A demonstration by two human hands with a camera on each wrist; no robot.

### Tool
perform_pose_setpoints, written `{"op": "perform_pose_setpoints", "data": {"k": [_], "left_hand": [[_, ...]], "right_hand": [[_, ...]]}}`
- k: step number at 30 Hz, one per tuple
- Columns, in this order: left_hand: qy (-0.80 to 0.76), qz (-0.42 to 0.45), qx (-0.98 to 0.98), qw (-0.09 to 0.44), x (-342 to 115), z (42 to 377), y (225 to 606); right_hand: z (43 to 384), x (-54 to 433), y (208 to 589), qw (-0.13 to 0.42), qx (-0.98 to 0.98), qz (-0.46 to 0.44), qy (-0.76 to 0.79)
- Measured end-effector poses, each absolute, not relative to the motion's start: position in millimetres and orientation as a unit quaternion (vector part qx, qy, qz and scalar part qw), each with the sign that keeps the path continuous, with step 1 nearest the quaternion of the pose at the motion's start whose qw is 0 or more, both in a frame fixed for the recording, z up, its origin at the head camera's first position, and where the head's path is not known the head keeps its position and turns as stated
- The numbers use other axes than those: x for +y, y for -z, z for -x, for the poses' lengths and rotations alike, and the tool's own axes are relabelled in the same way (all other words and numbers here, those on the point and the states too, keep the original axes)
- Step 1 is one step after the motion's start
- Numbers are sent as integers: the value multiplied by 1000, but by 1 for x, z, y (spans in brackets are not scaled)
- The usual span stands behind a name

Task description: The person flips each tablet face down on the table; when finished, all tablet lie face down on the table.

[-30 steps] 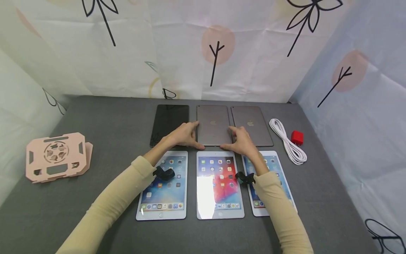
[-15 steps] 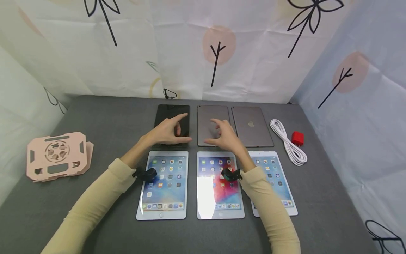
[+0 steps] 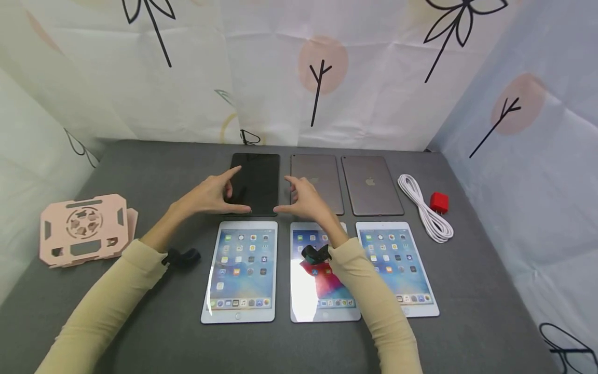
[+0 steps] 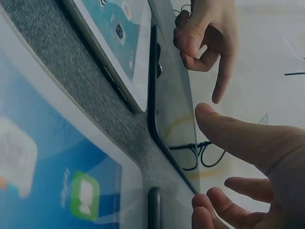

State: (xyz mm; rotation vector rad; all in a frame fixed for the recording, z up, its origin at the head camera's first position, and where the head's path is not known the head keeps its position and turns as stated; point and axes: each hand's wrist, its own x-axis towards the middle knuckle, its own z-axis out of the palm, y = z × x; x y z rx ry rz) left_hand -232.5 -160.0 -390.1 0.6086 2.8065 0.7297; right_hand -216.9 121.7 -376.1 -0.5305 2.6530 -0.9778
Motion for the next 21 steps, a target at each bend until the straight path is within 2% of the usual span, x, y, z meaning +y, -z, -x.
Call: {"op": "perform_pose_setpoints", "data": {"k": [10,21], "left_hand": [[-225,-184,946,142,-181,233,402],[-210,-188,948,145,-179,233,403]], "right_hand": [[217,104,389,159,913,196,322],[219,93,392,175,926,188,278]]}}
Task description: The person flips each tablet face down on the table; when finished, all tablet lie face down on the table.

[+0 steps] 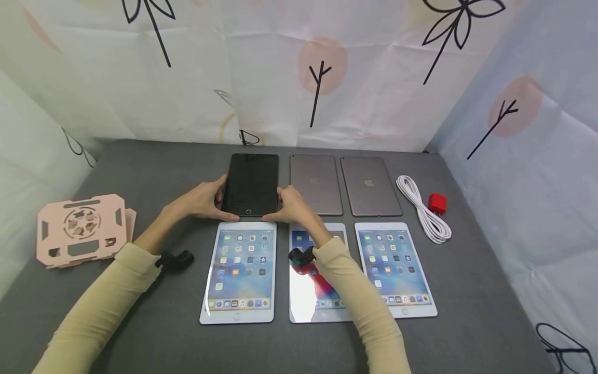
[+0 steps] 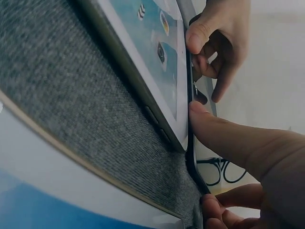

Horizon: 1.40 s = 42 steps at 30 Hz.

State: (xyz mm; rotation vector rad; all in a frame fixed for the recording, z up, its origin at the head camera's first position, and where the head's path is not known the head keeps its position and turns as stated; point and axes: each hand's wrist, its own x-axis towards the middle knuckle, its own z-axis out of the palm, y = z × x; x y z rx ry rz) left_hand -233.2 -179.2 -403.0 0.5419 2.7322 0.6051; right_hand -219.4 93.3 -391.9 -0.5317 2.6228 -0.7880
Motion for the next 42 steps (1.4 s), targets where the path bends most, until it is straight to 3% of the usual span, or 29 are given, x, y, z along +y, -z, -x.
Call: {"op": "perform_pose_setpoints", "data": {"k": [16,27,42], "left_hand": [[-193,-186,952,150,-176,237,402],[-195,-183,950,163,-174,241,400],[-189,-166,955,155,-170,240,400]], "right_hand": [[224,85,402,180,908,142,350],[226,82,404,215,873,78,430],[223,96,409,179,800,124,559]]}}
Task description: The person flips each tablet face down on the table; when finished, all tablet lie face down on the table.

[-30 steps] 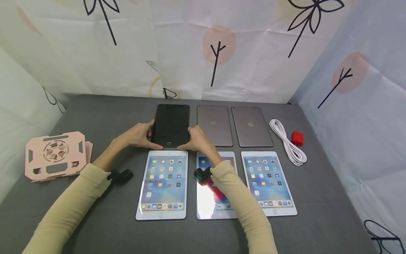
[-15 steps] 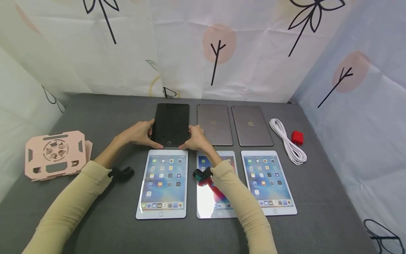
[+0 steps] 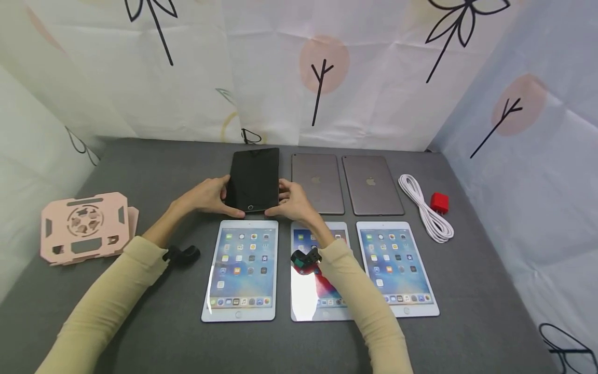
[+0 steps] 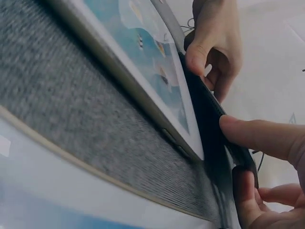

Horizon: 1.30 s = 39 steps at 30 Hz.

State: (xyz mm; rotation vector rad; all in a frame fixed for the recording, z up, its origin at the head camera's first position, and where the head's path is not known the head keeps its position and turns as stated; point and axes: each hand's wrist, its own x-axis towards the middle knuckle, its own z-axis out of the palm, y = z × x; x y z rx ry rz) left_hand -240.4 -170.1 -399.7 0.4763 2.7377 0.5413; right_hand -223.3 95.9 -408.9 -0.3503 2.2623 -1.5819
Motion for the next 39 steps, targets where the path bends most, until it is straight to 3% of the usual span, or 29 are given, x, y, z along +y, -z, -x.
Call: {"op": "perform_pose_setpoints", "data": {"k": [39], "left_hand": [[-295,-245,907,172,-106,260,402]], "right_hand": [[215,139,355,113,776,171,596]]}}
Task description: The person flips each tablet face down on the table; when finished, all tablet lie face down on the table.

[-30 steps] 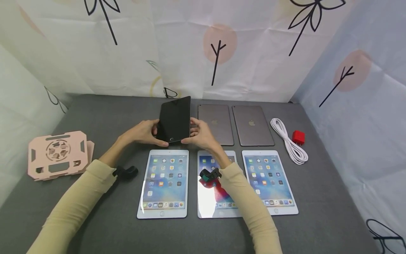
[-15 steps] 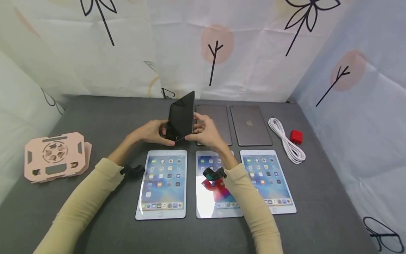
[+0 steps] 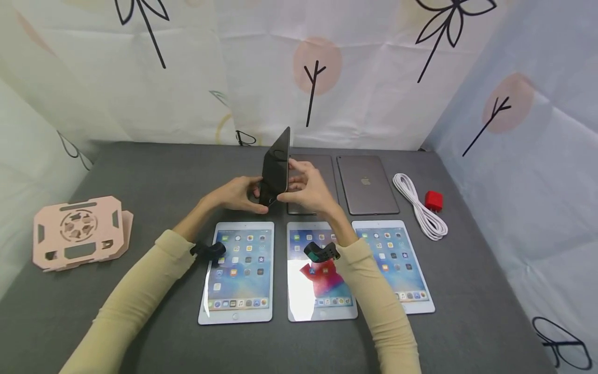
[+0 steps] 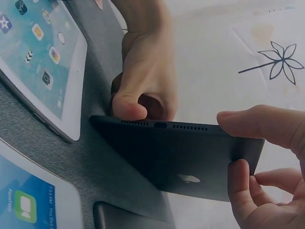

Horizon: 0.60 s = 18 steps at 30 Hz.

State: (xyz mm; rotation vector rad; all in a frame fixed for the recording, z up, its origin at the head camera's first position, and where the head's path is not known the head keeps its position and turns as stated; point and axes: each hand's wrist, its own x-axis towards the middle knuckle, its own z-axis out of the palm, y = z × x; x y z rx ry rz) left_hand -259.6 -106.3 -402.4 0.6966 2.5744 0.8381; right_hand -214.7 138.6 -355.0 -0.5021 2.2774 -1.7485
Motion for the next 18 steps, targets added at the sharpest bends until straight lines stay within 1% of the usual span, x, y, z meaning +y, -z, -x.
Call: {"op": "perform_pose_setpoints", "data": {"k": [9,18], "left_hand": [[-334,-274,886,166,-97,258,403],[-363,-280,872,174,-96,256,408]], "right_hand": [[217,136,349,108,773,190,595],[217,130,348,109,763,210,602]]}}
